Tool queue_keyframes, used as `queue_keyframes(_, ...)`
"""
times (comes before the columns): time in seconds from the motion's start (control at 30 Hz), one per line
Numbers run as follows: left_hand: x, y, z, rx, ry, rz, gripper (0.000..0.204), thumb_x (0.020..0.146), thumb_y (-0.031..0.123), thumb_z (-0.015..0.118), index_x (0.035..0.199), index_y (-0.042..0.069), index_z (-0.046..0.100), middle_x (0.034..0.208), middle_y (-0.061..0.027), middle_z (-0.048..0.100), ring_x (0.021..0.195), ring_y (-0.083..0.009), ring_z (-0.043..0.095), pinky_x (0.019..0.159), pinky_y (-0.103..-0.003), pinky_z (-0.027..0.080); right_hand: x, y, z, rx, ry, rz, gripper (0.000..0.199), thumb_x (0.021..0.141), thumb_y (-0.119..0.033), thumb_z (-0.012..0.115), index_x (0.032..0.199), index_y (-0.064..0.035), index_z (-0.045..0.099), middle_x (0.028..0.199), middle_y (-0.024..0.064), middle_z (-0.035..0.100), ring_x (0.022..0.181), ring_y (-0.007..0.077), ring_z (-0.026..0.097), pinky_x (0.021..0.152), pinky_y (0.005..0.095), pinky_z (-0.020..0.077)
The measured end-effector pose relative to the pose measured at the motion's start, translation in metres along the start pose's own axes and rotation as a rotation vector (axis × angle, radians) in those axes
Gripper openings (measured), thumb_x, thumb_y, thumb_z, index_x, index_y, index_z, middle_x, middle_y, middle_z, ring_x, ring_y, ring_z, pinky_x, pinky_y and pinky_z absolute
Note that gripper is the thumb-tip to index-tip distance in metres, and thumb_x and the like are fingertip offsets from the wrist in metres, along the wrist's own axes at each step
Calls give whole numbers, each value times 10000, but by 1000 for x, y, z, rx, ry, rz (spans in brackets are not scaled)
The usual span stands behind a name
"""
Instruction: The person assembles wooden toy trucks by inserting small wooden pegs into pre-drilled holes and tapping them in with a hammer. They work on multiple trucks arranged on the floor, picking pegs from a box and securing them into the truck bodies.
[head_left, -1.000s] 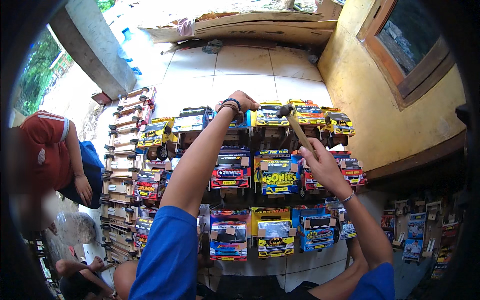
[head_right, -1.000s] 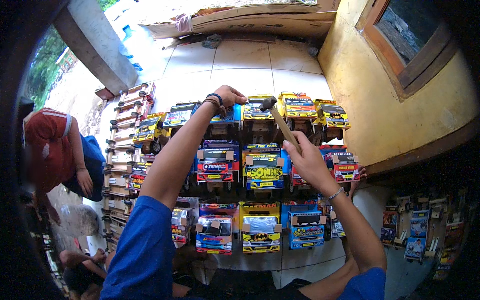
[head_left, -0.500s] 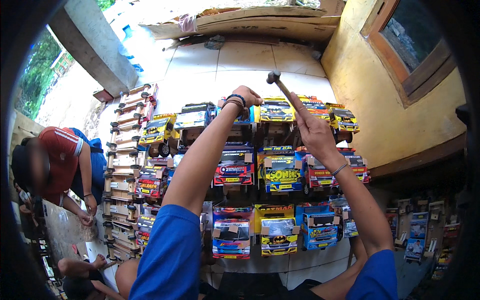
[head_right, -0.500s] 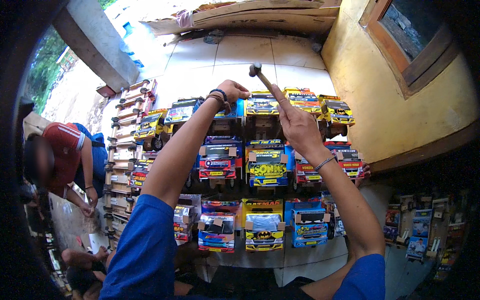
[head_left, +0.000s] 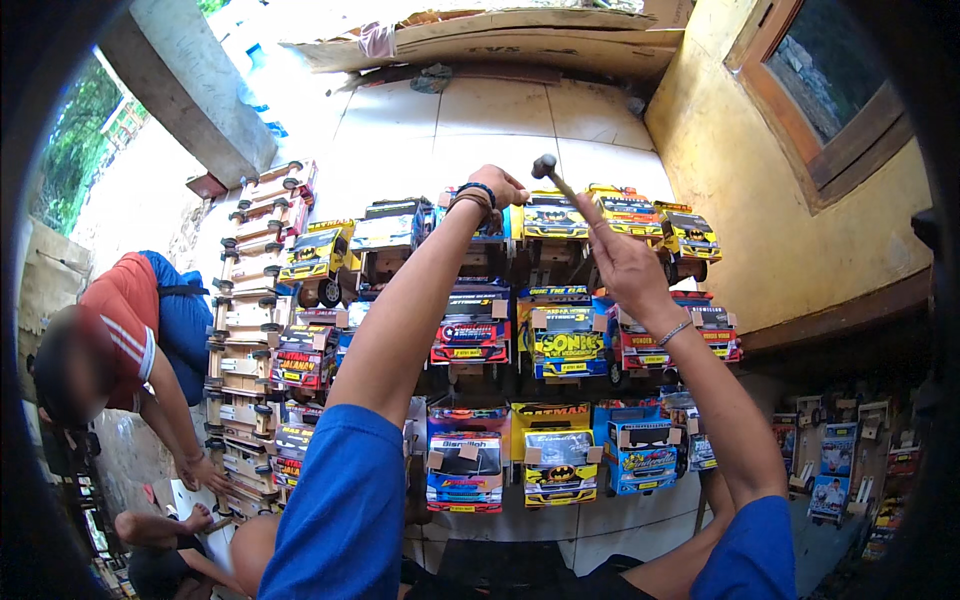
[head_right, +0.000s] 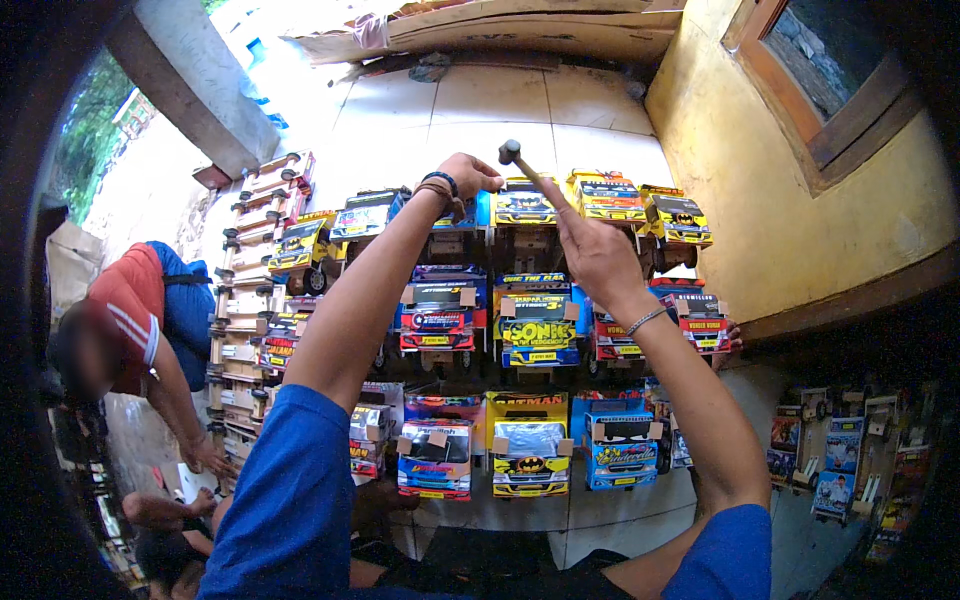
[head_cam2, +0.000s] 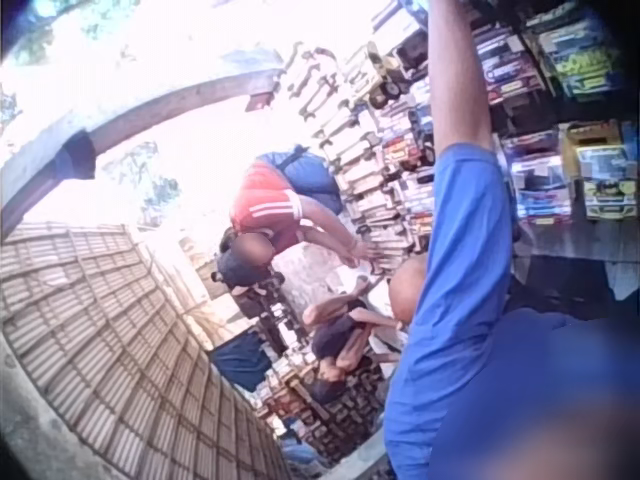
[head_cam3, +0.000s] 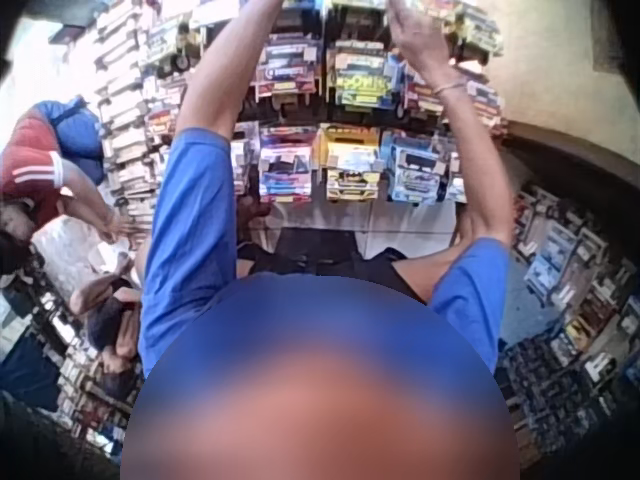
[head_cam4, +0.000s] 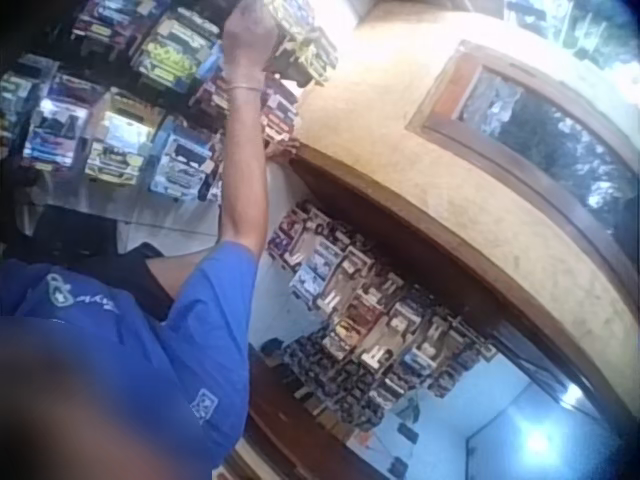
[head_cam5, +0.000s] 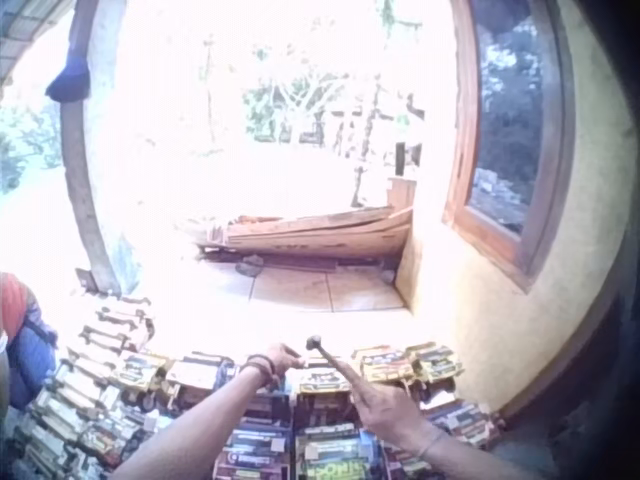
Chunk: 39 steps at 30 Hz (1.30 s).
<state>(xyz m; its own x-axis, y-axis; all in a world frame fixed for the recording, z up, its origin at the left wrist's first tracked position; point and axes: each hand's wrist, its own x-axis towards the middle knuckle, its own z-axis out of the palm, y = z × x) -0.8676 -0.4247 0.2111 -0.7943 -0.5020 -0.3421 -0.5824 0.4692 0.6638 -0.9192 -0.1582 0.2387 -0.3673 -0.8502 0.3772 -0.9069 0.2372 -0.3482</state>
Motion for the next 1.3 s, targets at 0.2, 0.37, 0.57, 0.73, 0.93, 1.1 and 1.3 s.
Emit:
queue_keyframes(0.2,6,-5,-3,51,27,-21,424,851,429,741,1142,120,735,1091,-95,730,983,-201,672,896,-342,524,-2,-4,-9,67,-27,160,555,999,-188,487,1521,-286,327,646,226,605,607,390,630,621,524,486)
queue_keyframes(0.37,-16,17,-13,-433,146,126,508,893,452,690,1202,48,678,1013,-79,744,762,-95,600,656,-260,518,-2,2,-42,276,109,323,567,985,-288,541,1493,-95,378,664,182,625,626,317,656,624,456,490)
queue_keyframes(0.57,-58,81,-3,-1120,-637,379,668,992,549,457,1468,84,391,1270,-93,634,579,-7,369,486,-165,345,4,-1,-69,604,152,436,387,946,-356,649,1170,-40,635,690,-15,557,602,72,485,543,249,382)
queue_keyframes(0.73,-69,103,22,-1014,-724,308,617,996,547,452,1425,104,443,1225,-86,651,622,-1,454,495,-159,346,4,-1,-67,829,179,316,356,941,-211,683,1244,-41,601,886,-12,666,679,12,550,556,170,403)
queue_keyframes(0.93,-66,102,39,-933,-819,224,614,975,551,506,1343,59,499,805,52,472,656,-7,422,491,-172,334,-6,21,-58,1056,24,339,335,976,-162,623,1273,-12,585,1083,83,703,986,100,663,862,223,515)
queue_keyframes(1.1,-59,106,47,-931,-808,173,518,959,510,571,1234,71,549,894,16,551,677,-41,467,524,-181,382,-8,31,-53,1056,-45,394,304,963,-214,653,1200,-27,624,971,31,698,814,50,629,718,200,498)
queue_keyframes(1.3,-44,102,56,-798,-766,172,498,957,505,578,1245,100,538,1006,-17,666,643,-29,485,537,-182,418,6,41,-52,1361,127,587,289,955,-276,660,1125,-43,640,805,-24,650,536,-11,499,414,142,319)
